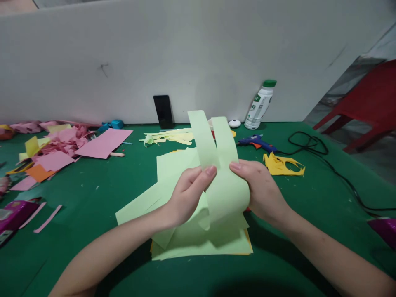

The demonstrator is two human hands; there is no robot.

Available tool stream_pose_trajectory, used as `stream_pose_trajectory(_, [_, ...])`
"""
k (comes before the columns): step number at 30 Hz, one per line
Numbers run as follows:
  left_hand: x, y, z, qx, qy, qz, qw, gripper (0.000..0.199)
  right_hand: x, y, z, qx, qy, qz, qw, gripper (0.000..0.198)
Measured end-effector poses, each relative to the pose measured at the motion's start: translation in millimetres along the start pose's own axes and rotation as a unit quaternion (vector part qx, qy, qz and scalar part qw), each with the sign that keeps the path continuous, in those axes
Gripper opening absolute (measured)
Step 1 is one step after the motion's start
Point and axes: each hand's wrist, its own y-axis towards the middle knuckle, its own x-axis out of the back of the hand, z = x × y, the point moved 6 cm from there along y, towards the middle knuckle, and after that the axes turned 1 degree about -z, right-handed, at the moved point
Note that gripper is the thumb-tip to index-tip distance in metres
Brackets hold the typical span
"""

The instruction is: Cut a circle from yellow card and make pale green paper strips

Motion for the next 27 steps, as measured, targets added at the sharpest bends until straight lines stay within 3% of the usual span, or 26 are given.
stream_pose_trajectory(7, [-1.8,2.8,4.3,-0.021,-0.063,-0.005,0.998,0.032,4.2,1.0,1.1,-0.024,0.045,-0.074,0.996,0.034])
stream_pose_trajectory(13, [3.4,5.2,3.9,-0.026,-0.025,-0.021,0.999,0.037,-3.3,1.6,-0.6,-0.043,0.046,0.052,0.997,0.026])
stream_pose_trajectory(18, [-1.0,2.5,4.2,-0.022,0.062,0.012,0.998,0.045,1.3,-0.1,-2.6,-0.017,0.035,0.01,0.999,0.028])
stream_pose_trajectory(27, [-0.4,1.0,1.8,-0.025,0.017,-0.025,0.999,0.037,0.0,-2.1,-2.8,0.01,0.021,-0.058,0.998,0.036])
